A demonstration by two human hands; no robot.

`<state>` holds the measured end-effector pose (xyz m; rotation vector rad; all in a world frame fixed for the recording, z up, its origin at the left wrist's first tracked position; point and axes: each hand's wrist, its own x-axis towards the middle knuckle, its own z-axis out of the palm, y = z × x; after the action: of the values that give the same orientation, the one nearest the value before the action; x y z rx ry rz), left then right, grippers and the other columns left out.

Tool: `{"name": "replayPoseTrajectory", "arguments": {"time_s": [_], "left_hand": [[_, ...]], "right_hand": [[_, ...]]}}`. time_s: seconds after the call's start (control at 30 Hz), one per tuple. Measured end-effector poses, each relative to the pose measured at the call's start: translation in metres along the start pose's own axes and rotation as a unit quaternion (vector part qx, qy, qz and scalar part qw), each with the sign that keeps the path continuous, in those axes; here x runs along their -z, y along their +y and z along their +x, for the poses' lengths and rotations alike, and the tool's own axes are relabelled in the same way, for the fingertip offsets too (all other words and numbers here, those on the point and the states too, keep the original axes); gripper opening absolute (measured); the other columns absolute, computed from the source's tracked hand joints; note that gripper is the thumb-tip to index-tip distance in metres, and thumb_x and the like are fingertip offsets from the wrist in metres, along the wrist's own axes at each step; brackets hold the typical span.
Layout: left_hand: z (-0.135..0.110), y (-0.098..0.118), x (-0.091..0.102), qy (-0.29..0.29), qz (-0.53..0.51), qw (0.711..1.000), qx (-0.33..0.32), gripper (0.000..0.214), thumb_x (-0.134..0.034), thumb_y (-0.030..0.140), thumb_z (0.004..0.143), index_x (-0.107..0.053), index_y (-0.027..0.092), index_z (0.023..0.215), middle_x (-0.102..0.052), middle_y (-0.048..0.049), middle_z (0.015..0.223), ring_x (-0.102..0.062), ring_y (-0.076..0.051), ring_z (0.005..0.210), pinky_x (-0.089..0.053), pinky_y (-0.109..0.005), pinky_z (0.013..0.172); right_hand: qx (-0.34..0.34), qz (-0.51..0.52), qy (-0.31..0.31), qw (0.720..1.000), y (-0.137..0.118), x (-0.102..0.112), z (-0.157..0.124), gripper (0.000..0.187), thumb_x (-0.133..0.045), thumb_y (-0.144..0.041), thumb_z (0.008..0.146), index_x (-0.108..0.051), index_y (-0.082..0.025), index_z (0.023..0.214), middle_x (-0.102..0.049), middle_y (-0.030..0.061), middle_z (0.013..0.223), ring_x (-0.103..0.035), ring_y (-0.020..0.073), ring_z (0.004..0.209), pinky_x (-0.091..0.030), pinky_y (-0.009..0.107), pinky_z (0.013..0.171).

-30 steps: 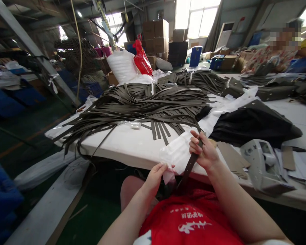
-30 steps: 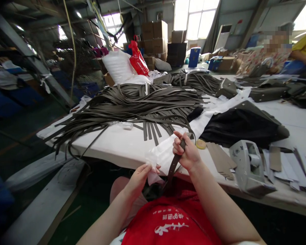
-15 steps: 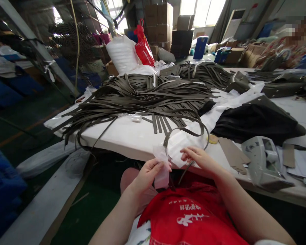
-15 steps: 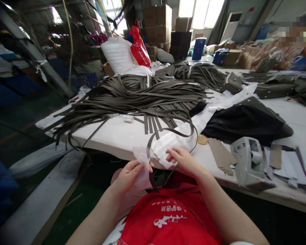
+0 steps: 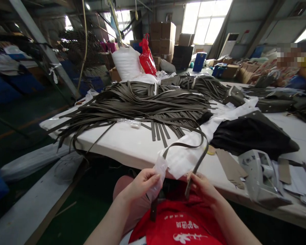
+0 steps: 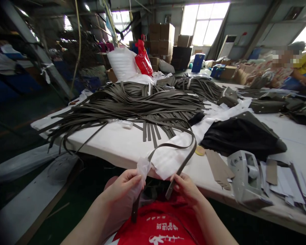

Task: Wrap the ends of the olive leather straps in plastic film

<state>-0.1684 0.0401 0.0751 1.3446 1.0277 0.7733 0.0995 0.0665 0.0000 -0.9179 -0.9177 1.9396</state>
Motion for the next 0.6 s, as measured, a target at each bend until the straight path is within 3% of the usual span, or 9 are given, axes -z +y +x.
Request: {"name": "replayPoseTrajectory", "arguments": {"time_s": [0.1, 0.23, 0.33, 0.43, 0.6], "left_hand": [[0.001, 0.000, -0.004, -0.060, -0.002, 0.998, 0.010, 0.050, -0.056, 0.056, 0.089, -0.062, 0.012, 0.066, -0.059, -0.0043, 0.064, -0.052, -0.013, 0.061, -0.039, -0.023, 0.059], [0.009, -0.004, -0.018, -0.091, -0.006, 0.996, 0.002, 0.050, -0.057, 0.057, 0.087, -0.061, 0.013, 0.064, -0.057, -0.0028, 0.062, -0.049, -0.012, 0.059, -0.038, -0.023, 0.057], [0.017, -0.010, -0.027, -0.047, -0.021, 0.999, -0.006, 0.052, -0.059, 0.060, 0.085, -0.061, 0.012, 0.064, -0.056, -0.0021, 0.062, -0.048, -0.012, 0.060, -0.038, -0.023, 0.058], [0.024, -0.016, -0.035, -0.018, -0.033, 0.999, -0.009, 0.053, -0.059, 0.062, 0.084, -0.064, 0.012, 0.067, -0.058, -0.0026, 0.065, -0.050, -0.012, 0.063, -0.039, -0.023, 0.060], [0.035, -0.021, -0.051, -0.011, -0.066, 0.998, 0.018, 0.056, -0.061, 0.065, 0.081, -0.070, 0.011, 0.078, -0.064, -0.0038, 0.069, -0.053, -0.013, 0.062, -0.042, -0.023, 0.059]], "right_hand": [[0.057, -0.076, -0.052, 0.994, -0.037, -0.012, -0.019, 0.043, -0.066, -0.058, 0.082, -0.069, -0.015, 0.082, -0.047, -0.0027, 0.053, -0.039, 0.0108, 0.053, -0.035, 0.025, 0.055], [-0.021, -0.205, -0.189, 0.960, -0.062, -0.029, -0.028, 0.037, -0.062, -0.051, 0.089, -0.071, -0.015, 0.084, -0.060, 0.0036, 0.074, -0.050, 0.0146, 0.068, -0.043, 0.026, 0.064], [-0.073, -0.230, -0.257, 0.936, -0.055, -0.036, -0.022, 0.033, -0.061, -0.046, 0.091, -0.072, -0.016, 0.093, -0.063, 0.0040, 0.088, -0.053, 0.0143, 0.077, -0.046, 0.027, 0.075], [-0.096, -0.202, -0.291, 0.930, -0.039, -0.041, -0.019, 0.036, -0.059, -0.046, 0.092, -0.073, -0.014, 0.098, -0.066, 0.0065, 0.097, -0.058, 0.0171, 0.088, -0.045, 0.033, 0.089], [-0.130, -0.158, -0.262, 0.943, -0.015, -0.053, -0.019, 0.041, -0.064, -0.050, 0.087, -0.074, -0.011, 0.095, -0.070, 0.0086, 0.092, -0.062, 0.0184, 0.083, -0.047, 0.033, 0.083]]}}
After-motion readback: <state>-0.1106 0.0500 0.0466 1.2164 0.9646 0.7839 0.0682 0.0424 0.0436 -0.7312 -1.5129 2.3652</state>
